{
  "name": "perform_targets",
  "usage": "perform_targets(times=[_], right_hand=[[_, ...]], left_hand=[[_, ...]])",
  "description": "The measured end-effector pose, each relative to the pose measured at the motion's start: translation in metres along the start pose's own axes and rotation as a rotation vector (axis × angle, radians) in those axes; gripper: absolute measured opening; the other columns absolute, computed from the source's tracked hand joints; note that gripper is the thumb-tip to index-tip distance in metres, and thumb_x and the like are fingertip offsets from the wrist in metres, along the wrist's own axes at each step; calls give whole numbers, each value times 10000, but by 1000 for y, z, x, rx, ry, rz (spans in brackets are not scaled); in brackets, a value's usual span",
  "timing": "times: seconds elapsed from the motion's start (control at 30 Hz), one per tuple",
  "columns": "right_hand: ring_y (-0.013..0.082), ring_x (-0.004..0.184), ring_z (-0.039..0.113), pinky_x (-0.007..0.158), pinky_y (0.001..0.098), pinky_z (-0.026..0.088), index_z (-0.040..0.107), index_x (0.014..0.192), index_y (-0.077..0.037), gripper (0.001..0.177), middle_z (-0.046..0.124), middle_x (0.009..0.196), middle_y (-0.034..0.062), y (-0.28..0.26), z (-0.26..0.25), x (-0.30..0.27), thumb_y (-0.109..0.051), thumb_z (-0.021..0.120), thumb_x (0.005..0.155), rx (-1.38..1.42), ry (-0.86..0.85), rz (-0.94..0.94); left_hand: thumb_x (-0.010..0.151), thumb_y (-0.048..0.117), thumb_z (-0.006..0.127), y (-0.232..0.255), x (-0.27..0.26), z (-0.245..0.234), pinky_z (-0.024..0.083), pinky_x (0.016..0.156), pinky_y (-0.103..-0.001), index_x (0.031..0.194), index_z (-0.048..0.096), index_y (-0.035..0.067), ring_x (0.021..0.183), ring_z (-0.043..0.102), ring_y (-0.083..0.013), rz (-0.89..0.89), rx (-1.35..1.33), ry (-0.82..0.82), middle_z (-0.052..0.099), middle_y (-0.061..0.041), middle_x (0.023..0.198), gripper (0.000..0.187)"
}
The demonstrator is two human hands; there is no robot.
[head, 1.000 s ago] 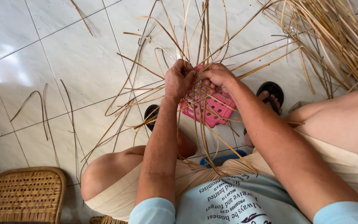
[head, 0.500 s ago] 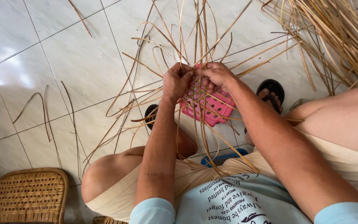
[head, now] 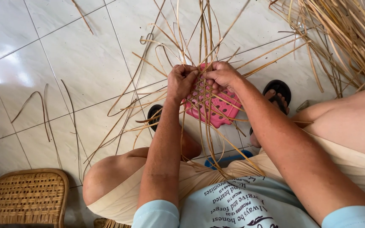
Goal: The person is weaving dried plant fibers around a pink template to construct a basket on the floor.
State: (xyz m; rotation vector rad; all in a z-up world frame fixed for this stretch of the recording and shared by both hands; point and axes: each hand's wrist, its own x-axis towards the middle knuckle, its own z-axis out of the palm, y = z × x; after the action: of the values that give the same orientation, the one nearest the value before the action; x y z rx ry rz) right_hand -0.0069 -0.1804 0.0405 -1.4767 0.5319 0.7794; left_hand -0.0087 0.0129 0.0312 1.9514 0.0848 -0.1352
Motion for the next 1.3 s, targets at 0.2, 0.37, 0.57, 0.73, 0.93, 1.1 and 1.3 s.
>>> perform_targets(times=[0.2,0.37,0.57,0.73,0.93,1.1,1.3], right_hand=[[145,413,623,389,357,617,664,951,-84,165,642,640,87,-8,-1,-10,-205,743,872,-24,-8,10],[162,418,633,387,372,617,658,937,-87,180,636,646,98,-4,-3,-7,-216,755,860,-23,-20,2],[179,420,643,396,373,618,663,950,-86,190,633,651,109,0,-4,-5,-219,763,858,-9,-18,-13],[190,421,649,394,383,618,661,939,-80,181,639,648,113,1,-4,-6,-208,760,858,-16,-7,-11],[180,425,648,396,375,618,663,936,-89,184,638,650,109,2,-5,-7,-217,771,859,18,10,-22],[188,426,648,407,391,620,661,932,-91,149,640,643,113,-2,-3,-10,-204,732,865,15,23,-10],[176,422,646,408,379,620,667,937,-99,147,638,644,103,8,-3,2,-214,728,871,5,15,-15]], left_hand=[[826,194,847,5,-7,1,559,708,-298,953,831,172,767,676,-179,12,-20,6,628,-61,832,130],[861,188,816,11,-11,3,570,715,-357,964,804,150,784,703,-273,84,97,0,629,-100,869,110],[853,187,816,12,-12,7,570,733,-373,935,796,147,791,702,-274,52,109,-27,645,-92,903,93],[819,206,843,11,-10,7,570,729,-381,906,805,161,782,697,-270,31,140,-48,646,-87,891,104],[814,270,844,19,1,-2,592,806,-393,933,829,263,881,748,-288,-43,251,-171,719,-49,902,120],[824,320,825,35,0,-9,595,815,-338,961,828,321,864,768,-191,-166,141,-158,764,29,836,137],[784,299,860,38,3,-7,584,756,-286,927,820,279,764,753,-130,-227,76,-156,758,55,736,150]])
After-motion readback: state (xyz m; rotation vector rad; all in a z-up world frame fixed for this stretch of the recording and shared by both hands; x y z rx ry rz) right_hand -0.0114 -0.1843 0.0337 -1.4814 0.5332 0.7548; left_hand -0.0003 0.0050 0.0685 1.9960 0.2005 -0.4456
